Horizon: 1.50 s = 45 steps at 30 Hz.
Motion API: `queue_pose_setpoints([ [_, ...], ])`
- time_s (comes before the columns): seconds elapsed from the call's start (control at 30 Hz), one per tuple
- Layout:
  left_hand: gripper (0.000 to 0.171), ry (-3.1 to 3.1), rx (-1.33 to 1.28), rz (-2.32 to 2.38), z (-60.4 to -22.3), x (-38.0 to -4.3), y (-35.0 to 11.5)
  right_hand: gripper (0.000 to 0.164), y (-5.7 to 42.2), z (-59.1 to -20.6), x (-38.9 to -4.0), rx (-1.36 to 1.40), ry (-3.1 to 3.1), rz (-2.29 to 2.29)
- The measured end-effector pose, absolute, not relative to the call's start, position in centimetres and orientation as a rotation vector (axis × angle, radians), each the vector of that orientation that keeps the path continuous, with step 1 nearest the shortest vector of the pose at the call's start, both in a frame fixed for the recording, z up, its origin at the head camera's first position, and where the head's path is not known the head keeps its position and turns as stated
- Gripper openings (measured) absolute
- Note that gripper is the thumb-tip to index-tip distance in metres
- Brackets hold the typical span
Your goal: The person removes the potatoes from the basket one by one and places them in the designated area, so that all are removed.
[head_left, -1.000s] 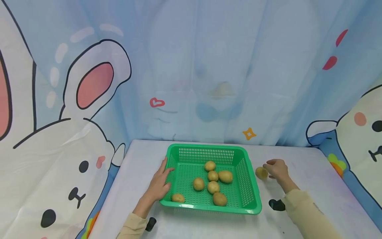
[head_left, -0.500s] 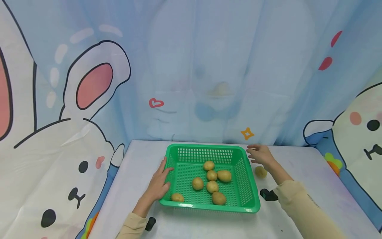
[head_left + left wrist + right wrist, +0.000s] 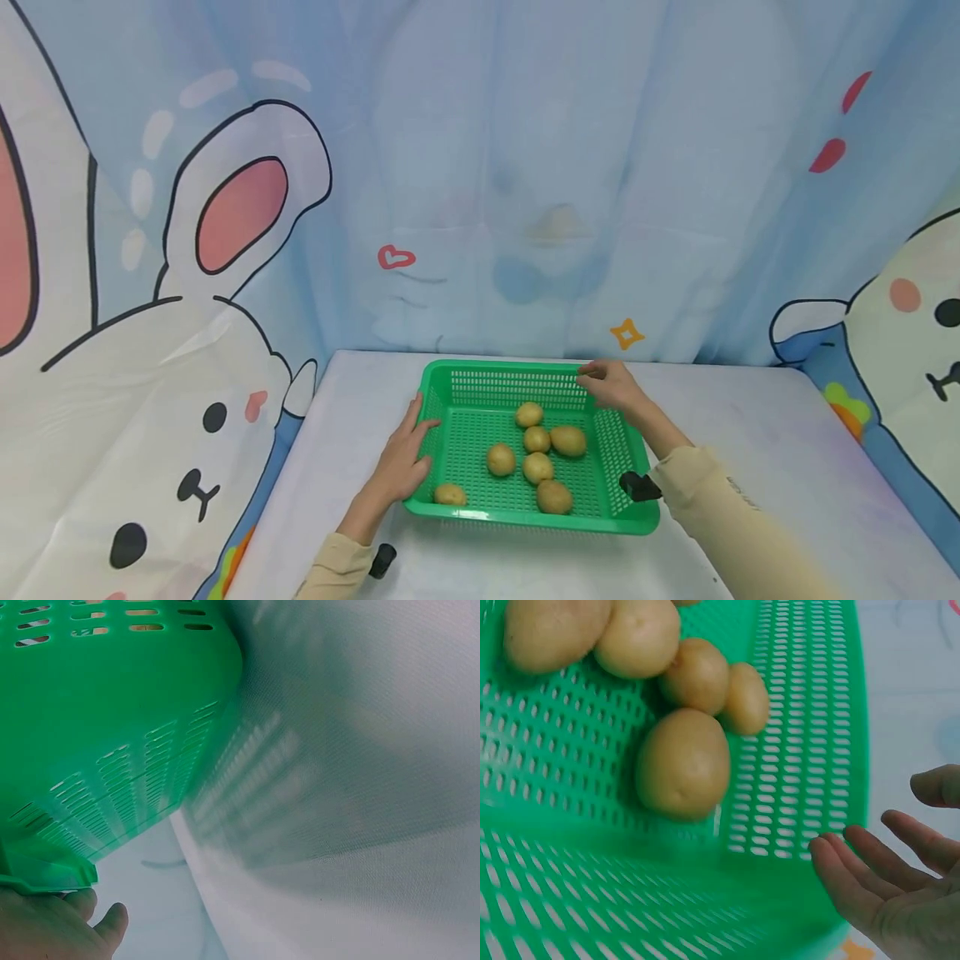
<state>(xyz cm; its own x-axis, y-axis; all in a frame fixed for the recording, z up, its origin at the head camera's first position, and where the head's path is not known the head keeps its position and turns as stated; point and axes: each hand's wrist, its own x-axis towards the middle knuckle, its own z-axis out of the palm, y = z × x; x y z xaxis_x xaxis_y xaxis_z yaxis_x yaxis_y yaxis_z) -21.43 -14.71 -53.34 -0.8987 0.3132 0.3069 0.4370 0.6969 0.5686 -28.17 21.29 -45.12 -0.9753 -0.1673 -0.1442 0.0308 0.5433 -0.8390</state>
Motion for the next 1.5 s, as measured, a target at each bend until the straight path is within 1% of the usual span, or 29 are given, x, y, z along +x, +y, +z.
queue_pose_setpoints([
  [0.2, 0.058, -2.719, -0.612, -0.99, -53.3, -21.5, -14.7, 0.046, 20.2, -46.4, -28.2, -0.105, 2.54, -1.251],
  [0.7, 0.059, -2.733, -0.605, -1.018, -53.3, -21.4, -14.8, 0.046, 19.0, -50.3, -28.1, 0.142, 2.423, -1.22],
  [1.0, 0.059, -2.732, -0.598, -1.028, -53.2, -21.4, -14.9, 0.045, 18.8, -50.4, -28.2, 0.167, 2.41, -1.216],
  [1.5, 0.06, -2.721, -0.619, -1.019, -53.3, -21.6, -14.9, 0.039, 18.9, -50.6, -27.8, 0.159, 2.409, -1.274],
])
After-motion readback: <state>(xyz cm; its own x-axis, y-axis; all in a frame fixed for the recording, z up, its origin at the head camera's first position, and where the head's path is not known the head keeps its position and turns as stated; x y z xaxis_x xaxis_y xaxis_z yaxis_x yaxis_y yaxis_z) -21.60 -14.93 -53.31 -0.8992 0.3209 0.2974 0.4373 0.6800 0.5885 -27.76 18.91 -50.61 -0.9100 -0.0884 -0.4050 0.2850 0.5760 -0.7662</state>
